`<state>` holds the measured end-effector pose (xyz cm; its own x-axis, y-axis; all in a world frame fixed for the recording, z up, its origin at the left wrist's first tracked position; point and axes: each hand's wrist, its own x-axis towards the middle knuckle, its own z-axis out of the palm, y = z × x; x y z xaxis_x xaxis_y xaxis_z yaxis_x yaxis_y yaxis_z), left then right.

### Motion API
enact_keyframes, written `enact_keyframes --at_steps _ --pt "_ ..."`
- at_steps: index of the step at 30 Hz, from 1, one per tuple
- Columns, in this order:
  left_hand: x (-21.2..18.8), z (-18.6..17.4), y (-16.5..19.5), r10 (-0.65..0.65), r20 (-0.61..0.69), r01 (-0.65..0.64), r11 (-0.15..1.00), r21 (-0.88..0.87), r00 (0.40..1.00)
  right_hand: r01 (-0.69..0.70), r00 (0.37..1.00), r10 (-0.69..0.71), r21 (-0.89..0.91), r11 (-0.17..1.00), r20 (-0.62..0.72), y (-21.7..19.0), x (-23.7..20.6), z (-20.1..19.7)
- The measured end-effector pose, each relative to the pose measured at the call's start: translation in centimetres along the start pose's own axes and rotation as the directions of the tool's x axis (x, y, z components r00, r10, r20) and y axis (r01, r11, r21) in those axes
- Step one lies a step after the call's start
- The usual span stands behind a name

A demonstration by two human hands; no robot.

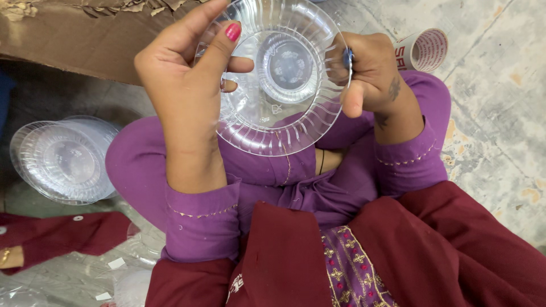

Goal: The person sits on the floor and marks clear plastic plates with a blue pen. They pick up plates from a stack, draw on the surface, and place them back down. Cardboard boxes and stacks of plates are visible nearby.

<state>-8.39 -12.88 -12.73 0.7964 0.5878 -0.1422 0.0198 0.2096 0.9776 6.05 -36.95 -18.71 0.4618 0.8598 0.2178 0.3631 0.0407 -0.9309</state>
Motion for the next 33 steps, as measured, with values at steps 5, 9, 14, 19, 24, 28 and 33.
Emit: enact_keyframes --at_steps 5,9,14,19,24,28,33 --pt "-0.1 -0.1 0.0 0.011 -0.017 -0.011 1.0 -0.002 1.0 0.02 1.0 -0.02 -0.107 0.994 -0.005 -0.1 -0.1 0.1" --pt "-0.1 -0.2 -0.4 0.019 -0.041 -0.02 0.999 -0.025 0.999 0.001 0.999 -0.01 -0.204 0.979 -0.041 -0.1 -0.1 0.4" --pt "0.1 -0.3 -0.8 0.029 -0.057 -0.031 0.999 -0.032 0.998 -0.003 0.999 -0.01 -0.246 0.969 -0.049 -0.1 -0.1 0.5" --pt "0.3 -0.2 -1.1 0.034 -0.062 -0.036 0.999 -0.031 0.997 0.005 0.999 -0.016 -0.259 0.966 -0.039 -0.4 0.1 0.6" --pt "0.3 -0.1 -1.1 0.023 -0.085 -0.026 0.999 -0.039 0.996 0.032 0.998 -0.046 -0.265 0.964 -0.047 -1.4 0.5 0.4" --pt "0.6 -0.2 -1.3 0.013 -0.071 -0.02 0.995 -0.097 0.997 -0.065 0.997 0.053 -0.234 0.97 -0.056 -2.0 0.6 0.1" --pt "0.9 -0.2 -1.6 0.007 -0.095 -0.022 0.987 -0.161 0.995 -0.057 0.998 0.044 -0.376 0.925 -0.044 -1.1 0.5 0.1"
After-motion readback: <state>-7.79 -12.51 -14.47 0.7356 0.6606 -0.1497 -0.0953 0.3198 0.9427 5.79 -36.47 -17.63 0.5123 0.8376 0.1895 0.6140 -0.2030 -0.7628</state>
